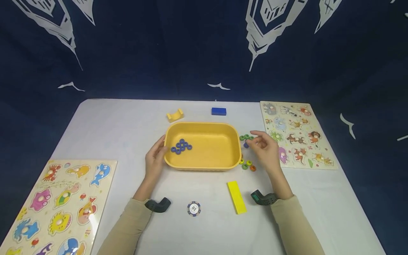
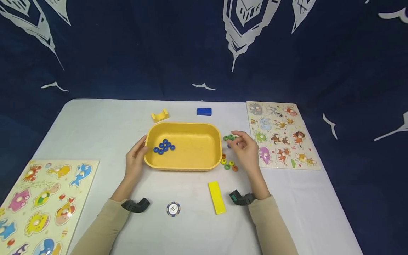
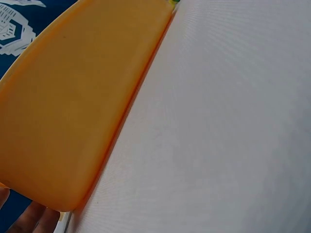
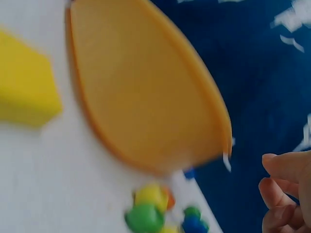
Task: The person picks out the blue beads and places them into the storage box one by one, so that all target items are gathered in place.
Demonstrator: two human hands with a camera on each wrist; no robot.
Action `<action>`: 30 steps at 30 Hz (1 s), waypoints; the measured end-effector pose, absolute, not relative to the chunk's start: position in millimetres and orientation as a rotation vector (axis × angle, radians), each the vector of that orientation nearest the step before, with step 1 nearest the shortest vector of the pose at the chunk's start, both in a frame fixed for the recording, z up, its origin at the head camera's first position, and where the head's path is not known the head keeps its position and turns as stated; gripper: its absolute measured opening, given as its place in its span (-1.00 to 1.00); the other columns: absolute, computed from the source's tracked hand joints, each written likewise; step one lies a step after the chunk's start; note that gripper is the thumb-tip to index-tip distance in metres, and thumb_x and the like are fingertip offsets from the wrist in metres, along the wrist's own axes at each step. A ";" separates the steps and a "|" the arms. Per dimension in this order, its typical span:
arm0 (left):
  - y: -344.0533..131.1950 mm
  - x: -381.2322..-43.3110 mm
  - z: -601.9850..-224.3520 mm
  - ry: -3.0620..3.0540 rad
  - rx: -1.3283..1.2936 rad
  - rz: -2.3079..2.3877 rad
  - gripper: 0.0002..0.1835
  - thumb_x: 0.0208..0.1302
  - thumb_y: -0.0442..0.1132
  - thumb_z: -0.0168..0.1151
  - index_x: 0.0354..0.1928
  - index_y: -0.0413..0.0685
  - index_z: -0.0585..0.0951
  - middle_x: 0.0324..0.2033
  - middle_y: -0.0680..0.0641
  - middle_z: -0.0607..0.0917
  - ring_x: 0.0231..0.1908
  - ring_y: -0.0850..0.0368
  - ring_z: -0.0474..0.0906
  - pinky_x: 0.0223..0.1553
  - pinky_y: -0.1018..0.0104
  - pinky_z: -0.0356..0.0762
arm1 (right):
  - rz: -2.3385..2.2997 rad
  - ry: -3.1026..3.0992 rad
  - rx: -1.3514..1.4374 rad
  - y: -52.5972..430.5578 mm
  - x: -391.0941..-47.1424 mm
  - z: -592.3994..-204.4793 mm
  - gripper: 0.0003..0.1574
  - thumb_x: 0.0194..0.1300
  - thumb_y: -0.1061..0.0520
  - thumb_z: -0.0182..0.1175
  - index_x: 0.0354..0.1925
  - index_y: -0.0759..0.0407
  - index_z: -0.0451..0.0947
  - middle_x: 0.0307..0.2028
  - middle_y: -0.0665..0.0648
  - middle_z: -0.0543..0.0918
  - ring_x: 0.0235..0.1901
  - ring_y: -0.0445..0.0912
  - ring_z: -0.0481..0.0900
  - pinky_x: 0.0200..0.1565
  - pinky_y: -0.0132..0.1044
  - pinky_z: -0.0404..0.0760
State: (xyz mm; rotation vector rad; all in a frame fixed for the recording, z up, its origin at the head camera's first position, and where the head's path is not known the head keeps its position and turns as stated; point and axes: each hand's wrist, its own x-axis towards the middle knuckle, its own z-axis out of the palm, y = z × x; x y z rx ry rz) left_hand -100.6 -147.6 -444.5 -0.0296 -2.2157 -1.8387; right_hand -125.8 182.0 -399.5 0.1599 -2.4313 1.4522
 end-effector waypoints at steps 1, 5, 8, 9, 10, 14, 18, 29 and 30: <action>-147.9 -100.2 -444.6 -2.217 -0.026 -1.840 -0.57 0.28 -0.32 -0.05 0.21 -0.15 0.32 -0.06 -0.30 0.50 -0.05 -0.08 0.41 -0.07 0.57 0.38 | 1.455 -2.424 0.110 186.7 -126.1 -403.0 -0.63 0.07 0.23 0.24 -0.08 0.24 0.50 -0.48 0.22 0.56 -0.65 -0.08 0.37 -0.65 -0.53 0.33; -151.9 -103.6 -455.7 -2.203 -0.002 -1.875 -0.57 0.29 -0.28 -0.04 0.21 -0.05 0.34 -0.05 -0.25 0.51 -0.07 0.07 0.41 -0.08 0.59 0.38 | 1.494 -2.391 0.005 205.5 -135.0 -426.4 -0.62 0.08 0.19 0.24 -0.08 0.25 0.50 -0.50 0.18 0.58 -0.65 -0.11 0.41 -0.64 -0.53 0.36; -155.2 -107.9 -468.4 -2.194 0.007 -1.887 -0.58 0.29 -0.24 -0.02 0.20 0.09 0.35 -0.05 -0.17 0.53 -0.07 0.14 0.41 -0.06 0.55 0.38 | 1.455 -2.412 -0.044 214.4 -142.7 -444.3 -0.62 0.07 0.14 0.25 -0.09 0.20 0.52 -0.52 0.13 0.58 -0.67 -0.17 0.39 -0.68 -0.50 0.34; -156.0 -109.3 -472.5 -2.192 0.008 -1.886 -0.58 0.29 -0.22 -0.02 0.20 0.14 0.36 -0.05 -0.14 0.53 -0.07 0.15 0.41 -0.05 0.53 0.39 | 1.423 -2.430 -0.060 216.2 -144.8 -449.6 -0.62 0.07 0.12 0.25 -0.09 0.17 0.52 -0.51 0.11 0.58 -0.67 -0.19 0.39 -0.69 -0.49 0.33; -156.0 -109.7 -474.3 -2.195 0.009 -1.877 -0.58 0.29 -0.20 -0.02 0.19 0.17 0.36 -0.06 -0.12 0.54 -0.07 0.16 0.41 -0.04 0.52 0.39 | 1.378 -2.454 -0.081 216.6 -145.7 -453.2 -0.63 0.06 0.09 0.26 -0.11 0.13 0.53 -0.49 0.09 0.59 -0.66 -0.20 0.39 -0.69 -0.48 0.35; -155.2 -110.4 -477.0 -2.197 0.005 -1.848 -0.59 0.29 -0.16 -0.02 0.18 0.23 0.37 -0.07 -0.07 0.55 -0.06 0.16 0.43 -0.03 0.46 0.41 | 1.251 -2.541 -0.109 217.5 -148.5 -464.6 -0.68 0.06 0.08 0.26 -0.16 0.09 0.56 -0.50 0.06 0.58 -0.64 -0.18 0.40 -0.68 -0.46 0.36; -155.0 -110.7 -476.9 -2.191 -0.009 -1.849 -0.59 0.29 -0.16 -0.03 0.19 0.22 0.36 -0.07 -0.08 0.55 -0.06 0.13 0.43 -0.05 0.49 0.42 | 1.174 -2.602 -0.107 215.6 -149.6 -469.1 -0.68 0.04 0.09 0.27 -0.18 0.13 0.57 -0.54 0.07 0.54 -0.63 -0.16 0.41 -0.66 -0.49 0.38; -155.0 -112.3 -476.9 -2.197 -0.016 -1.832 -0.59 0.28 -0.15 -0.02 0.18 0.27 0.37 -0.08 -0.06 0.55 -0.07 0.14 0.44 -0.04 0.46 0.43 | 0.974 -2.687 -0.102 211.7 -149.9 -469.1 -0.72 0.06 0.10 0.24 -0.21 0.15 0.54 -0.55 0.05 0.53 -0.64 -0.14 0.40 -0.65 -0.43 0.35; -154.8 -112.6 -476.8 -2.197 -0.017 -1.828 -0.59 0.28 -0.15 -0.01 0.18 0.27 0.37 -0.08 -0.06 0.55 -0.07 0.15 0.44 -0.03 0.45 0.42 | 0.986 -2.684 -0.107 211.5 -149.5 -467.8 -0.72 0.06 0.11 0.24 -0.21 0.14 0.54 -0.54 0.05 0.53 -0.63 -0.14 0.40 -0.64 -0.43 0.35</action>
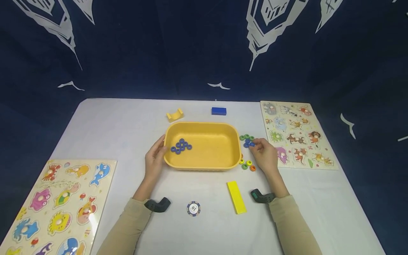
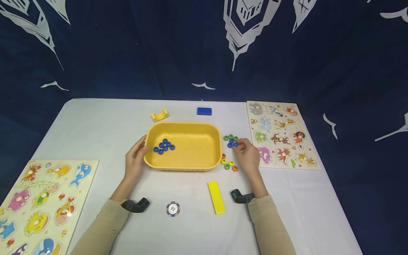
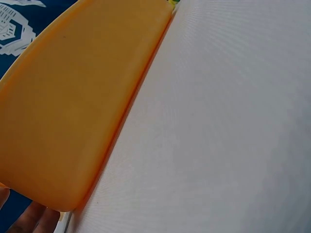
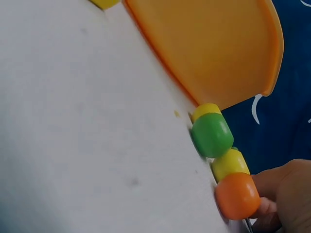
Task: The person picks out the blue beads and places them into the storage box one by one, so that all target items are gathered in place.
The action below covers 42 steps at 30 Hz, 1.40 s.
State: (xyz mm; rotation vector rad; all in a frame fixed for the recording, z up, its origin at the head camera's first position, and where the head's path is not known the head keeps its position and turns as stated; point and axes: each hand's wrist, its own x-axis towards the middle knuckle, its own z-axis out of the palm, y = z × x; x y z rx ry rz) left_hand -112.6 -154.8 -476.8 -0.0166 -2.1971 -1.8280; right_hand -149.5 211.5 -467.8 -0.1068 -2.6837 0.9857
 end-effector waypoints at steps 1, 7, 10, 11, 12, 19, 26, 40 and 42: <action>-154.9 -113.0 -476.7 -2.194 -0.020 -1.829 -0.59 0.28 -0.14 -0.01 0.18 0.27 0.37 -0.08 -0.06 0.56 -0.08 0.16 0.44 -0.03 0.44 0.42 | 1.004 -2.674 -0.110 211.0 -148.8 -466.2 -0.73 0.05 0.11 0.25 -0.22 0.14 0.53 -0.54 0.05 0.53 -0.62 -0.14 0.40 -0.63 -0.43 0.36; -155.4 -113.7 -477.3 -2.196 -0.034 -1.819 -0.59 0.27 -0.11 0.00 0.18 0.24 0.37 -0.08 -0.07 0.56 -0.09 0.16 0.45 0.01 0.37 0.40 | 1.138 -2.591 -0.040 200.1 -143.6 -443.9 -0.72 0.07 0.08 0.26 -0.21 0.10 0.48 -0.50 0.04 0.53 -0.62 -0.16 0.34 -0.69 -0.33 0.33; -156.1 -114.5 -478.2 -2.192 -0.031 -1.825 -0.59 0.27 -0.10 0.00 0.18 0.24 0.37 -0.07 -0.08 0.56 -0.08 0.14 0.45 0.01 0.36 0.41 | 1.176 -2.594 0.046 184.7 -143.5 -425.8 -0.71 0.08 0.06 0.24 -0.20 0.07 0.47 -0.49 0.02 0.53 -0.63 -0.16 0.32 -0.71 -0.21 0.33; -156.4 -114.7 -478.5 -2.191 -0.031 -1.826 -0.59 0.27 -0.10 0.00 0.18 0.24 0.37 -0.07 -0.08 0.56 -0.07 0.13 0.45 0.01 0.36 0.41 | 1.181 -2.604 0.085 178.2 -144.0 -419.4 -0.72 0.08 0.07 0.24 -0.19 0.07 0.47 -0.49 0.02 0.53 -0.63 -0.16 0.33 -0.72 -0.20 0.33; -156.7 -114.8 -478.6 -2.191 -0.033 -1.826 -0.59 0.27 -0.10 -0.01 0.18 0.24 0.37 -0.07 -0.08 0.56 -0.07 0.12 0.45 0.01 0.36 0.41 | 1.190 -2.615 0.131 171.1 -144.9 -413.2 -0.72 0.08 0.09 0.24 -0.19 0.06 0.47 -0.49 0.02 0.53 -0.63 -0.15 0.33 -0.72 -0.22 0.33; -158.1 -114.6 -477.6 -2.194 -0.030 -1.815 -0.58 0.27 -0.16 0.00 0.18 0.22 0.37 -0.08 -0.09 0.56 -0.10 0.16 0.44 -0.01 0.38 0.40 | 1.110 -2.758 0.537 118.6 -163.1 -393.7 -0.72 0.04 0.14 0.27 -0.23 0.09 0.47 -0.51 0.01 0.56 -0.61 -0.12 0.35 -0.59 -0.37 0.34; -158.1 -115.7 -475.3 -2.195 0.006 -1.879 -0.58 0.27 -0.25 0.01 0.19 0.07 0.38 -0.05 -0.17 0.54 -0.09 0.18 0.41 0.04 0.28 0.35 | 1.000 -3.021 0.666 75.5 -183.8 -403.4 -0.78 0.05 0.14 0.22 -0.25 0.03 0.47 -0.50 0.00 0.54 -0.54 -0.14 0.42 -0.51 -0.35 0.41; -156.2 -114.7 -474.3 -2.205 0.004 -1.818 -0.58 0.26 -0.18 0.01 0.18 0.22 0.38 -0.08 -0.08 0.57 -0.10 0.16 0.44 0.00 0.30 0.40 | 0.885 -3.155 0.861 39.9 -190.3 -418.6 -0.74 0.06 0.26 0.16 -0.20 0.10 0.49 -0.55 0.05 0.47 -0.55 -0.13 0.38 -0.53 -0.39 0.34; -156.4 -113.7 -472.8 -2.205 0.005 -1.828 -0.58 0.27 -0.19 0.01 0.18 0.17 0.38 -0.07 -0.11 0.56 -0.09 0.15 0.44 0.01 0.29 0.40 | 0.925 -3.134 0.874 42.9 -188.2 -417.9 -0.69 0.05 0.27 0.14 -0.16 0.11 0.49 -0.53 0.06 0.50 -0.55 -0.14 0.38 -0.52 -0.39 0.36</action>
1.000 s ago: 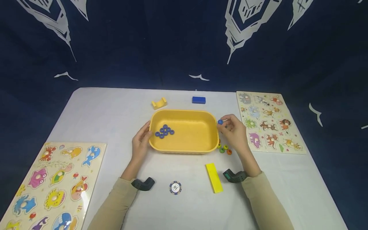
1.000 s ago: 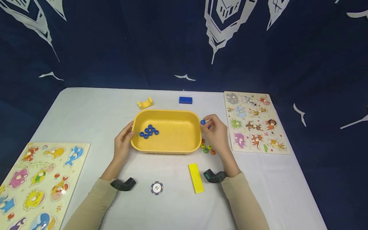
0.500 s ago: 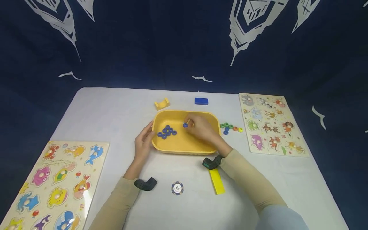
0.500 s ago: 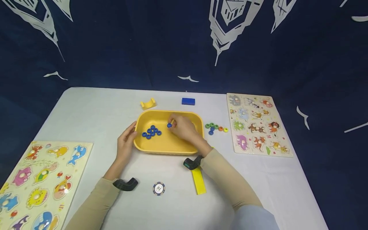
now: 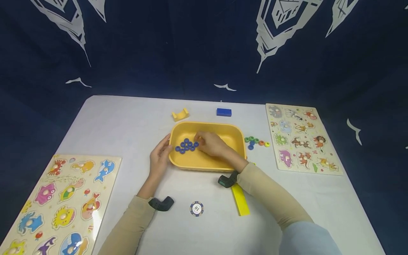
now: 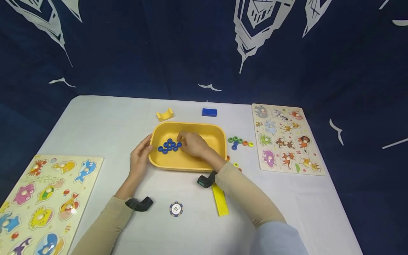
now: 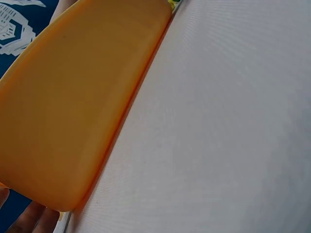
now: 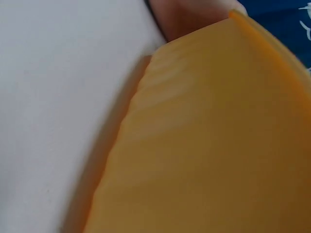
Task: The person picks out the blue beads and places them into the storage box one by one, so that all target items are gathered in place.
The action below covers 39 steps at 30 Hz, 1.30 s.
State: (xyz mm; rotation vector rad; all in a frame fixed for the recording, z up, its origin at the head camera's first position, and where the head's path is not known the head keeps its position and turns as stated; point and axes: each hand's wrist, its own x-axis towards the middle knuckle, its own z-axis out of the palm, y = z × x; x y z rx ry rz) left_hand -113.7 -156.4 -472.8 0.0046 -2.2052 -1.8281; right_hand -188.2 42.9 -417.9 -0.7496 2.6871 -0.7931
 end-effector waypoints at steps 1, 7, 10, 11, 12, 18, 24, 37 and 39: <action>-155.9 -113.2 -471.1 -2.205 0.006 -1.835 -0.58 0.27 -0.21 0.00 0.19 0.13 0.37 -0.06 -0.14 0.56 -0.09 0.13 0.44 0.02 0.26 0.39 | -0.818 2.692 -0.753 45.6 -186.7 -417.2 -0.67 0.06 0.26 0.14 -0.13 0.10 0.49 -0.52 0.05 0.51 -0.55 -0.15 0.39 -0.51 -0.39 0.37; -152.8 -109.4 -463.5 -2.228 0.016 -1.806 -0.58 0.28 -0.23 -0.02 0.19 0.06 0.37 -0.06 -0.16 0.55 -0.08 0.12 0.44 0.03 0.24 0.38 | -1.143 2.742 -0.729 74.6 -170.3 -403.9 -0.70 0.13 0.17 0.18 -0.10 0.13 0.51 -0.48 -0.02 0.56 -0.57 -0.14 0.40 -0.55 -0.35 0.39; -155.1 -111.7 -468.2 -2.216 0.012 -1.813 -0.58 0.27 -0.21 0.00 0.19 0.11 0.38 -0.07 -0.13 0.56 -0.09 0.14 0.44 0.02 0.26 0.38 | -1.307 2.800 -0.718 97.8 -162.6 -399.4 -0.72 0.13 0.10 0.20 -0.15 0.12 0.53 -0.50 -0.04 0.55 -0.60 -0.13 0.36 -0.61 -0.38 0.34; -155.8 -112.3 -469.6 -2.215 0.009 -1.814 -0.58 0.27 -0.21 0.00 0.19 0.12 0.38 -0.07 -0.13 0.56 -0.09 0.14 0.44 0.02 0.27 0.38 | -1.358 2.820 -0.712 106.8 -160.4 -399.3 -0.71 0.12 0.08 0.21 -0.16 0.13 0.53 -0.50 -0.03 0.55 -0.60 -0.14 0.36 -0.62 -0.40 0.34; -156.2 -112.3 -469.5 -2.213 0.009 -1.823 -0.58 0.27 -0.22 0.00 0.19 0.12 0.37 -0.06 -0.14 0.56 -0.08 0.11 0.44 0.02 0.24 0.38 | -1.401 2.837 -0.691 116.0 -158.2 -399.6 -0.71 0.12 0.06 0.21 -0.16 0.13 0.53 -0.50 -0.02 0.54 -0.60 -0.14 0.36 -0.62 -0.41 0.34; -157.5 -113.0 -475.2 -2.214 -0.008 -1.787 -0.58 0.28 -0.18 -0.01 0.19 0.21 0.37 -0.07 -0.09 0.56 -0.08 0.12 0.44 0.02 0.29 0.39 | -1.572 2.969 -0.533 169.5 -150.4 -413.6 -0.70 0.10 0.09 0.23 -0.16 0.17 0.54 -0.51 0.04 0.55 -0.62 -0.15 0.35 -0.63 -0.46 0.34; -155.2 -113.3 -476.2 -2.217 -0.023 -1.765 -0.59 0.27 -0.14 -0.01 0.17 0.26 0.37 -0.08 -0.06 0.56 -0.10 0.17 0.44 -0.02 0.36 0.41 | -1.598 3.022 -0.255 204.4 -146.1 -433.6 -0.67 0.10 0.11 0.23 -0.14 0.19 0.53 -0.51 0.04 0.53 -0.64 -0.19 0.32 -0.70 -0.36 0.29; -155.9 -113.9 -477.3 -2.191 -0.045 -1.786 -0.59 0.27 -0.18 0.00 0.17 0.22 0.38 -0.10 -0.10 0.57 -0.10 0.09 0.46 -0.03 0.40 0.41 | -1.312 3.040 -0.174 212.9 -153.2 -463.5 -0.69 0.10 0.11 0.22 -0.11 0.04 0.54 -0.48 0.03 0.53 -0.60 -0.15 0.37 -0.65 -0.45 0.36; -156.0 -114.2 -477.1 -2.186 -0.051 -1.786 -0.59 0.27 -0.19 0.00 0.17 0.20 0.38 -0.10 -0.11 0.57 -0.10 0.06 0.47 -0.02 0.41 0.41 | -1.259 3.071 -0.187 211.8 -153.4 -464.8 -0.70 0.10 0.13 0.22 -0.12 0.05 0.55 -0.48 0.04 0.53 -0.59 -0.15 0.36 -0.64 -0.45 0.35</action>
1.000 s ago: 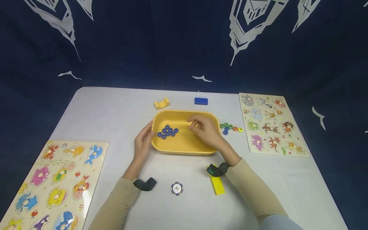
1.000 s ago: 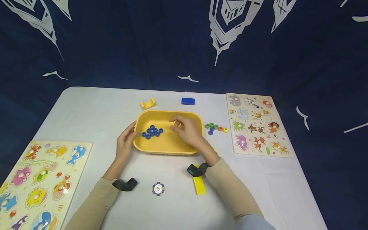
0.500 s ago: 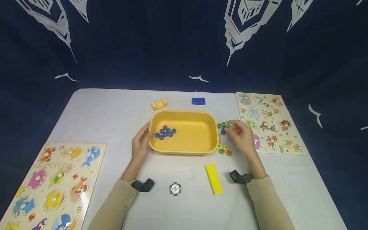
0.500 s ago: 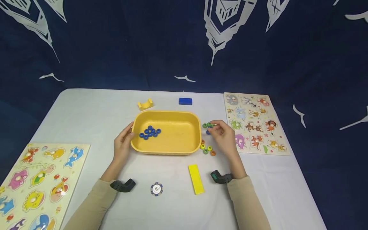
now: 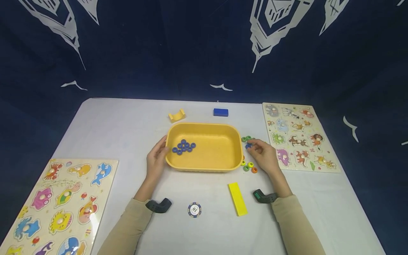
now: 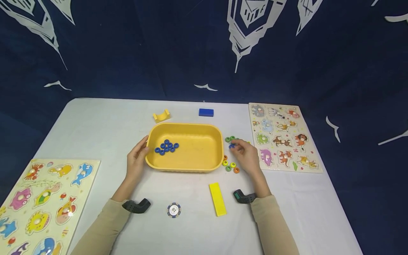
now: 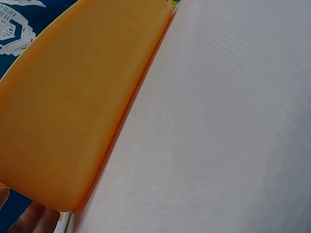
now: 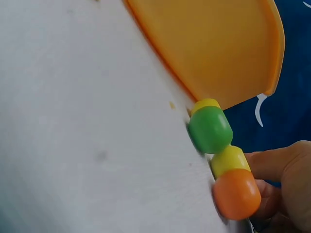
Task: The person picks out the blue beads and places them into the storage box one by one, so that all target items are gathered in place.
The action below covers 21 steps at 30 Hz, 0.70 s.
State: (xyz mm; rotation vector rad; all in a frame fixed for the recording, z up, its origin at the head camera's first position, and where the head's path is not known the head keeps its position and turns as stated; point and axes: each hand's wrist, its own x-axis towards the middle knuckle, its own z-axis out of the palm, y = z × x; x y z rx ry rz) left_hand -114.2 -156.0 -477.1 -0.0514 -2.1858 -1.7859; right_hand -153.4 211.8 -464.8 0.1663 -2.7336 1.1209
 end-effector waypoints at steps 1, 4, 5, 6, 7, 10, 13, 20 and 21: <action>-156.1 -114.1 -477.1 -2.185 -0.054 -1.782 -0.59 0.27 -0.18 0.00 0.17 0.20 0.38 -0.10 -0.11 0.57 -0.09 0.06 0.46 -0.02 0.40 0.40 | 1.091 -2.738 0.171 211.1 -153.2 -465.2 -0.70 0.10 0.13 0.22 -0.13 0.06 0.55 -0.48 0.04 0.53 -0.59 -0.15 0.35 -0.64 -0.45 0.35; -156.1 -114.0 -476.5 -2.187 -0.047 -1.779 -0.59 0.27 -0.18 0.00 0.17 0.20 0.39 -0.09 -0.11 0.56 -0.09 0.07 0.46 -0.02 0.40 0.40 | 1.030 -2.748 0.180 209.6 -152.7 -465.1 -0.72 0.11 0.14 0.21 -0.14 0.09 0.55 -0.48 0.06 0.53 -0.60 -0.15 0.34 -0.63 -0.43 0.33; -156.1 -114.1 -476.5 -2.187 -0.045 -1.781 -0.59 0.27 -0.17 -0.01 0.17 0.20 0.39 -0.09 -0.11 0.56 -0.09 0.08 0.46 -0.02 0.40 0.40 | 1.016 -2.754 0.177 209.2 -152.5 -465.0 -0.72 0.11 0.14 0.21 -0.14 0.08 0.55 -0.48 0.05 0.53 -0.60 -0.15 0.33 -0.63 -0.43 0.32; -156.1 -114.1 -476.3 -2.191 -0.043 -1.778 -0.59 0.27 -0.17 -0.01 0.17 0.21 0.38 -0.09 -0.10 0.56 -0.09 0.09 0.46 -0.02 0.41 0.40 | 1.006 -2.760 0.173 208.9 -152.3 -464.7 -0.72 0.11 0.13 0.21 -0.14 0.08 0.55 -0.48 0.05 0.53 -0.60 -0.16 0.33 -0.64 -0.44 0.32; -156.1 -114.0 -476.2 -2.192 -0.041 -1.776 -0.59 0.27 -0.17 -0.01 0.17 0.21 0.38 -0.09 -0.10 0.56 -0.09 0.10 0.46 -0.02 0.41 0.41 | 1.003 -2.762 0.175 208.7 -152.2 -464.2 -0.72 0.12 0.13 0.21 -0.14 0.08 0.55 -0.48 0.05 0.53 -0.60 -0.16 0.33 -0.63 -0.43 0.32; -156.0 -114.1 -476.6 -2.193 -0.048 -1.774 -0.59 0.27 -0.19 -0.01 0.18 0.19 0.38 -0.09 -0.11 0.56 -0.09 0.09 0.46 -0.03 0.41 0.41 | 1.022 -2.754 0.183 208.3 -151.8 -459.4 -0.73 0.13 0.10 0.19 -0.14 0.08 0.53 -0.48 0.04 0.53 -0.61 -0.15 0.34 -0.65 -0.42 0.35; -156.2 -113.8 -476.9 -2.190 -0.058 -1.774 -0.59 0.27 -0.19 0.00 0.18 0.18 0.38 -0.09 -0.11 0.57 -0.09 0.07 0.47 -0.02 0.40 0.42 | 1.073 -2.719 0.188 205.7 -151.7 -448.9 -0.72 0.15 0.05 0.17 -0.13 0.05 0.50 -0.48 0.02 0.51 -0.61 -0.14 0.35 -0.66 -0.42 0.36; -156.8 -113.7 -477.6 -2.183 -0.050 -1.808 -0.59 0.27 -0.16 0.00 0.18 0.24 0.37 -0.09 -0.08 0.57 -0.08 0.11 0.46 0.02 0.35 0.39 | 1.162 -2.704 0.342 175.3 -153.4 -409.3 -0.72 0.16 0.05 0.16 -0.12 0.05 0.47 -0.46 0.03 0.51 -0.55 -0.11 0.35 -0.62 -0.42 0.32; -156.6 -113.7 -477.6 -2.180 -0.049 -1.813 -0.59 0.27 -0.17 0.01 0.18 0.24 0.37 -0.09 -0.08 0.57 -0.08 0.11 0.46 0.02 0.34 0.39 | 1.170 -2.719 0.381 168.7 -154.1 -404.8 -0.72 0.16 0.06 0.17 -0.13 0.06 0.47 -0.45 0.03 0.51 -0.55 -0.11 0.35 -0.61 -0.42 0.33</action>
